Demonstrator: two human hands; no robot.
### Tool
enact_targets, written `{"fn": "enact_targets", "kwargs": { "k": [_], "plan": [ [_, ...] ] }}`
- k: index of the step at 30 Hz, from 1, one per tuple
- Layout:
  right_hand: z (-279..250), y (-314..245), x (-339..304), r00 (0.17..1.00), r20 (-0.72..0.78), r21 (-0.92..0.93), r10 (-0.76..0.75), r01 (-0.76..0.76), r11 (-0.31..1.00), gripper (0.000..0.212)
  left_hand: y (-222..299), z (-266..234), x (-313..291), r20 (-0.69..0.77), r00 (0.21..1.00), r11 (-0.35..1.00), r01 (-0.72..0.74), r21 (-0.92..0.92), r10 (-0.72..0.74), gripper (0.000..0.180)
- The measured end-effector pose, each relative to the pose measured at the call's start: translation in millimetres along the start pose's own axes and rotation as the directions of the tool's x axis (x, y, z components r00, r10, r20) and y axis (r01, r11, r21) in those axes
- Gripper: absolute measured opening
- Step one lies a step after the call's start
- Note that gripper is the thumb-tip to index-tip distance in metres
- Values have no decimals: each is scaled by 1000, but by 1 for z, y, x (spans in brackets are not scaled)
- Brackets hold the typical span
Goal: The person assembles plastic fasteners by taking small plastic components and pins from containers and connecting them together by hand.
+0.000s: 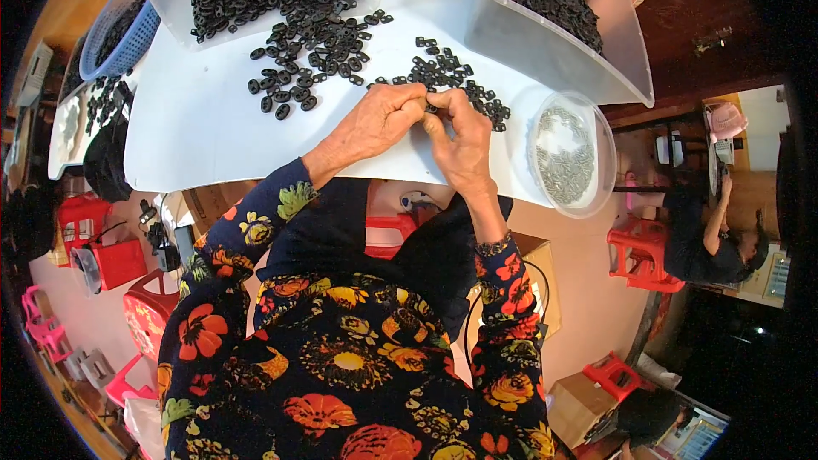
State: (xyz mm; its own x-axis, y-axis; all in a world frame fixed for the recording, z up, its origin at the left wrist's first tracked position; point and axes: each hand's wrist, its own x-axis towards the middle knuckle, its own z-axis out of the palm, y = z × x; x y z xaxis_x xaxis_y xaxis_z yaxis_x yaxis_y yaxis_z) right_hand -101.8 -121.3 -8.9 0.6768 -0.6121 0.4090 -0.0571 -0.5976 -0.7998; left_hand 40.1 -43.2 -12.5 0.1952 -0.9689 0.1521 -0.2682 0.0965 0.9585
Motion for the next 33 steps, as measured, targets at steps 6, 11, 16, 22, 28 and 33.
{"fn": "enact_targets", "kwargs": {
  "k": [6, 11, 16, 22, 28, 33],
  "plan": [
    [0, 11, 0, 997, -40, 102, 68, -64, 993, 25, -5, 4, 5, -30, 1000, 995, 4, -95, -7, 26],
    [2, 15, 0, 996, -41, 122, 80, -74, 990, 27, -1, 0, 3, -32, 999, 998, 18, -56, -19, 27],
    [5, 10, 1, 998, -54, 128, 45, -38, 991, 23, -2, -1, 2, -11, 1000, 1000, 3, -30, -3, 28],
    [0, -1, 0, 999, -46, -16, -10, 9, 1000, 23, -2, 1, 0, 8, 1000, 999, -12, -53, 12, 26],
    [5, 6, 1, 995, -30, 129, 97, -93, 987, 32, -2, 4, 0, -87, 996, 994, -20, -112, 10, 23],
    [3, 7, 1, 997, -68, 57, 39, -35, 998, 32, -8, 6, 3, -65, 997, 993, -53, -106, 47, 21]
  ]
}}
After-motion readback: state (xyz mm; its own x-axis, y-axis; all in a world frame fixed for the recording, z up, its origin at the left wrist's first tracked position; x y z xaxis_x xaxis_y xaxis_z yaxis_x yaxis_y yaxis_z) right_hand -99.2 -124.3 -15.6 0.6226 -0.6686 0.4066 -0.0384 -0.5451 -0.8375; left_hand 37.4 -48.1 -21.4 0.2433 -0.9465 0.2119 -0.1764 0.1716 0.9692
